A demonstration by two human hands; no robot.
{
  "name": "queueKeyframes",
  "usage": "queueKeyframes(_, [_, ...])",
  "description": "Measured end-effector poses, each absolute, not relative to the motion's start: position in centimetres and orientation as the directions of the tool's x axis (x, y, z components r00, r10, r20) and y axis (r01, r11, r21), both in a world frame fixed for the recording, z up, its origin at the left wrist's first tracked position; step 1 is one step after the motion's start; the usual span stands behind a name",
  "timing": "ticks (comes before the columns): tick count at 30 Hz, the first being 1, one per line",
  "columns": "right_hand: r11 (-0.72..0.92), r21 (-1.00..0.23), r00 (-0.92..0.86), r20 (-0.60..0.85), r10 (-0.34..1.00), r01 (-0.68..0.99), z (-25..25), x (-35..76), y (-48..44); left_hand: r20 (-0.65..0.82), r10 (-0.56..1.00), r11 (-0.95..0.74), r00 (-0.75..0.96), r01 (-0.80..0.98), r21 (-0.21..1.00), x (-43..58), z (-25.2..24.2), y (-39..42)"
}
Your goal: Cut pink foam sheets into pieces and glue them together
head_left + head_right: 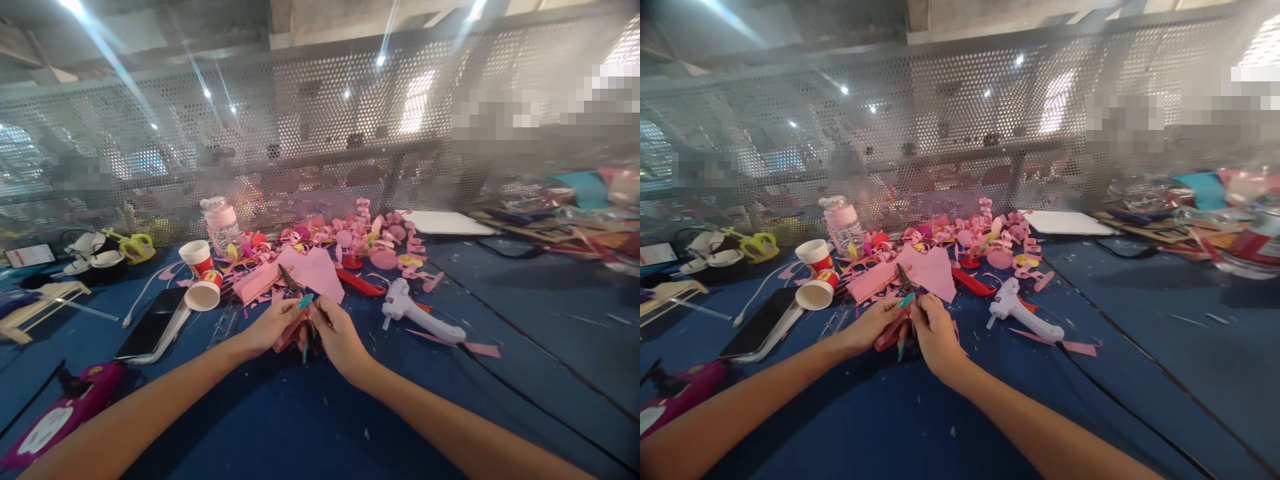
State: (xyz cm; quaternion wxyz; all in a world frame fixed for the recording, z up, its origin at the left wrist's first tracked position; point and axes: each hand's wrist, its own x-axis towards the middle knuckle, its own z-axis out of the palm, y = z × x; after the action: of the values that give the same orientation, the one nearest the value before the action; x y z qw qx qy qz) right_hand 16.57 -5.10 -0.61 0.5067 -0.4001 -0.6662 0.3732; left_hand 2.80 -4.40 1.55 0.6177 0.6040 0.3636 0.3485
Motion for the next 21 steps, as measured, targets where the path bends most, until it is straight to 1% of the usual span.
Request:
queueKeyframes(3, [0.429,-0.868,-0.166,0.397,0.902,0.251,-0.7,16.5,-5.1,-0.022,0.9,0.016,0.435,0.018,1.0,2.9,0.7,-4.5])
queueKeyframes(6, [0.434,-0.852,-0.176,0.398,0.9,0.293,-0.8,16.5,-5.2,0.013,0.935,-0.02,0.354,0.016,1.0,2.9,0.1,-4.6])
queueKeyframes(9, [0.427,-0.852,-0.197,0.383,0.903,0.303,-0.8,16.4,-5.4,0.049,0.949,-0.064,0.31,0.039,0.997,3.0,-0.2,-5.0])
queueKeyframes(16, [0.423,-0.86,-0.212,0.374,0.903,0.286,-0.7,16.5,-5.5,0.105,0.956,-0.137,0.275,0.099,0.986,3.1,-0.6,-5.5])
queueKeyframes(21, [0.455,-0.843,-0.218,0.405,0.888,0.288,-0.7,16.4,-5.6,0.149,0.97,-0.189,0.191,0.209,0.96,3.1,-0.6,-5.8])
